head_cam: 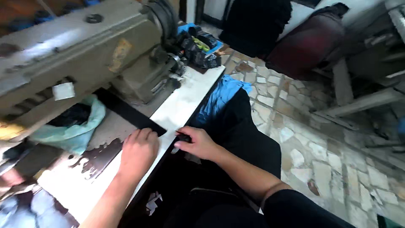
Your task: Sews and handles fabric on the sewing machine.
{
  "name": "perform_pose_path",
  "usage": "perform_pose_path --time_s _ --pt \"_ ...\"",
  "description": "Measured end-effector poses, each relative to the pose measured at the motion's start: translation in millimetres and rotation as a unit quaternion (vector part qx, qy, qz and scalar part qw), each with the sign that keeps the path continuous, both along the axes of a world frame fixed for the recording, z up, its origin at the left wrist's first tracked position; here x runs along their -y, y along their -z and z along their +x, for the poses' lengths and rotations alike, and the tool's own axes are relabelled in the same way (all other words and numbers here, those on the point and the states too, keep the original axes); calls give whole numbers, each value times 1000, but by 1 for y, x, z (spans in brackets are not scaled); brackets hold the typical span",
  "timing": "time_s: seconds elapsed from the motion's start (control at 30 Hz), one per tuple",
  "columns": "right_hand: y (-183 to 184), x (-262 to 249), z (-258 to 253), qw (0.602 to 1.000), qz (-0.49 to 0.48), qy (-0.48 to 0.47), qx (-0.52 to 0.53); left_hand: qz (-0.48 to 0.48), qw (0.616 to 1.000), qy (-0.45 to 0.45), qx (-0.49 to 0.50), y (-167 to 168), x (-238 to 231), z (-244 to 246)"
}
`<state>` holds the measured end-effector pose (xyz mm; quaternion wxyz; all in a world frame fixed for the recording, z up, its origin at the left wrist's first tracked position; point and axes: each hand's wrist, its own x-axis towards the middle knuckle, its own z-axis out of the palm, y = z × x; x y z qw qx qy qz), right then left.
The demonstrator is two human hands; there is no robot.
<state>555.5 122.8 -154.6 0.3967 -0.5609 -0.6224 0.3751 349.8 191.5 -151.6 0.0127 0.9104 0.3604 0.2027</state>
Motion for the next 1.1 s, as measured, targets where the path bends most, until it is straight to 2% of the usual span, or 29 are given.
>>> perform_pose_path --time_s 0.07,0.2,0.3,0.47,0.57,0.7,1.1 --pt "-9 -17 -7 997 19 -13 77 -12 999 -5 35 2 -3 -2" --pt "-26 -50 -19 969 -13 -87 229 -24 997 -4 75 3 -6 -5" --pt "-29 -55 -19 958 -6 -99 268 -45 996 14 80 2 -6 -11" --pt "-34 -58 -19 971 -33 -76 226 -41 996 59 61 1 -16 -14" --pt "-45 -63 -19 982 -83 -57 159 -34 994 59 85 4 -20 -13" --pt "-45 -66 -18 992 -86 -15 88 -21 990 64 120 4 -25 -9" --pt "-34 -51 6 993 -95 50 43 -114 978 24 174 -4 -38 -7"
